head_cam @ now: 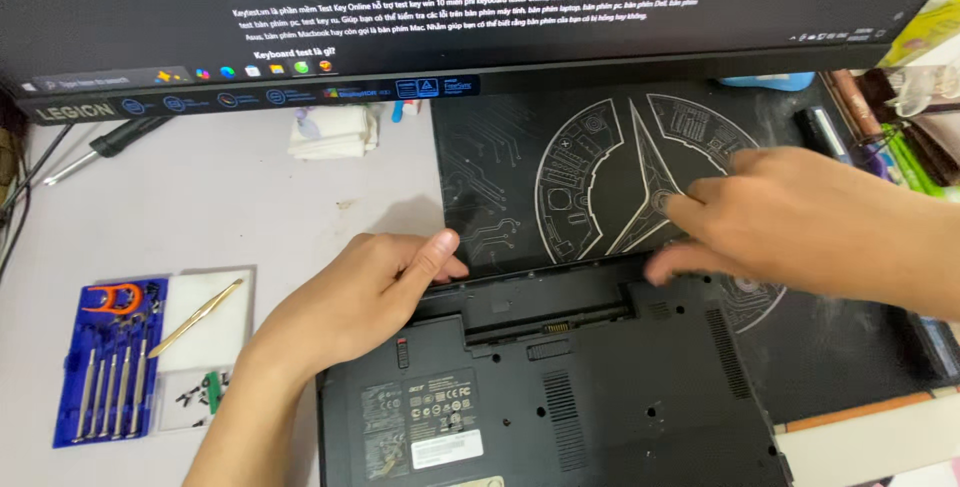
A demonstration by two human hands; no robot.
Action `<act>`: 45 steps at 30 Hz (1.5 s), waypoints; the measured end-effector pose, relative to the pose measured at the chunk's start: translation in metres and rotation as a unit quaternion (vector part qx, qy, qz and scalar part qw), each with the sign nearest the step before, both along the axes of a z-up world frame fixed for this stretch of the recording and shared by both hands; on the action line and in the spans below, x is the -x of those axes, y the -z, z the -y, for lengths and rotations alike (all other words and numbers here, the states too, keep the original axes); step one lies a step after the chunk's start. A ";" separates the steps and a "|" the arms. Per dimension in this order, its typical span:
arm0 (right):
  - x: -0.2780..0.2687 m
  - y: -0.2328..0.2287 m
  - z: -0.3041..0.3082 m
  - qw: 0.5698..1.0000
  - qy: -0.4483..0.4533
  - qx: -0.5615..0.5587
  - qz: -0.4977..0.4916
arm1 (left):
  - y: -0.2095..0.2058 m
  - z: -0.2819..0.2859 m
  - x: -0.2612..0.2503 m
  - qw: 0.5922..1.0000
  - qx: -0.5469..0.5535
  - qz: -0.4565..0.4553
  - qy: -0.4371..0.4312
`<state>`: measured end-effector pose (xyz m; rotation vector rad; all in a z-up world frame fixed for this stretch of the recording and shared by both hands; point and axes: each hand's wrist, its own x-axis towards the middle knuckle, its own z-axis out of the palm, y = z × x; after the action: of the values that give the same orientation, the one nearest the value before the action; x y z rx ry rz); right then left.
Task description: The person unscrews and removes several screws from the bottom casing of a laptop using a screwdriver, places the screws in a holder, and then prying the bottom panel open by hand.
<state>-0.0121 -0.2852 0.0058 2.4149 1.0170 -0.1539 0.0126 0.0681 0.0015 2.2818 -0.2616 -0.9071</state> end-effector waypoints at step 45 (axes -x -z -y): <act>0.035 -0.028 -0.057 0.745 0.358 -0.530 -0.191 | 0.015 0.006 0.005 0.976 0.110 0.155 0.104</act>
<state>-0.0468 -0.2281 0.0337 3.8769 0.1662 -0.4412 0.0080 0.0625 -0.0133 2.2067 -0.7149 -0.5818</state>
